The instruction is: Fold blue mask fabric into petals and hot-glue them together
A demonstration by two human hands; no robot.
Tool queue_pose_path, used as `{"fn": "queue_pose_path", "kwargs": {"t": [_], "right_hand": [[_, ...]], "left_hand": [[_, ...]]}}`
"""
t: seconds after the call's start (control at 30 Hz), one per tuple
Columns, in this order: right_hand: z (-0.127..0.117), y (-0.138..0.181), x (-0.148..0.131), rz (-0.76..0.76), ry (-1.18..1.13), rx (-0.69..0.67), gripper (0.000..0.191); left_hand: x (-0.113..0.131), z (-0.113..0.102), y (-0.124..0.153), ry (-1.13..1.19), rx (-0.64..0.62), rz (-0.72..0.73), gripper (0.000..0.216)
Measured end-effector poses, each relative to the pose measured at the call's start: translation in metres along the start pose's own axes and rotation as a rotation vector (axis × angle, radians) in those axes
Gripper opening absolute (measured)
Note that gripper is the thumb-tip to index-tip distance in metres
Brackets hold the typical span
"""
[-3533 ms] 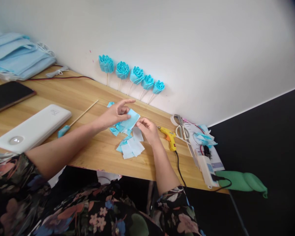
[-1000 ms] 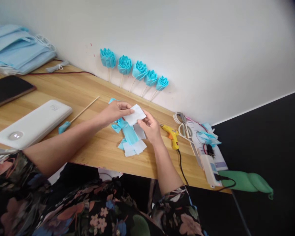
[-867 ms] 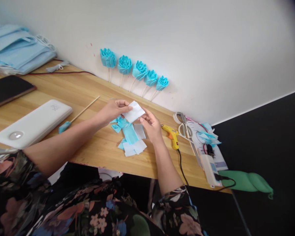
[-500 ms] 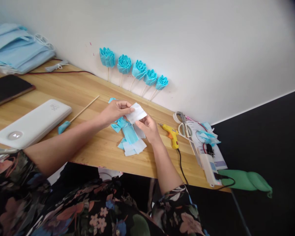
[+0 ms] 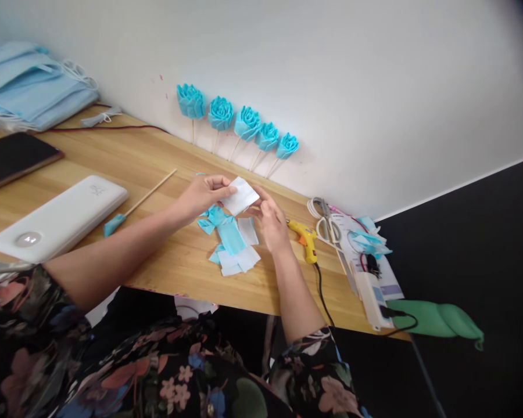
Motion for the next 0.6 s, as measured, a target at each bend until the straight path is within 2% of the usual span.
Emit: {"fn": "queue_pose_path", "kwargs": {"t": [0.13,0.27,0.4,0.6], "right_hand": [[0.008,0.002,0.004,0.031,-0.027,-0.036,0.053],[0.001,0.003,0.009,0.062,0.055,0.04,0.03],[-0.01,0.003,0.008,0.06,0.089,0.129,0.022],[-0.01,0.002,0.008,0.047,0.078,0.125,0.022]], "left_hand": [[0.0,0.009,0.003,-0.038,-0.044,-0.007,0.019],[0.0,0.012,0.003,-0.055,-0.07,0.0,0.018],[-0.002,0.01,0.001,-0.063,-0.05,0.006,0.017],[-0.003,0.001,-0.001,-0.028,0.017,-0.001,0.014]]}}
Point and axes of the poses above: each hand's wrist, its own y-axis away from the middle knuckle, its own z-axis out of the palm, x = y × z, the point moved 10 cm from there along -y, towards the middle knuckle, and after that the axes turned 13 degrees about -z, right-handed, at the moved point
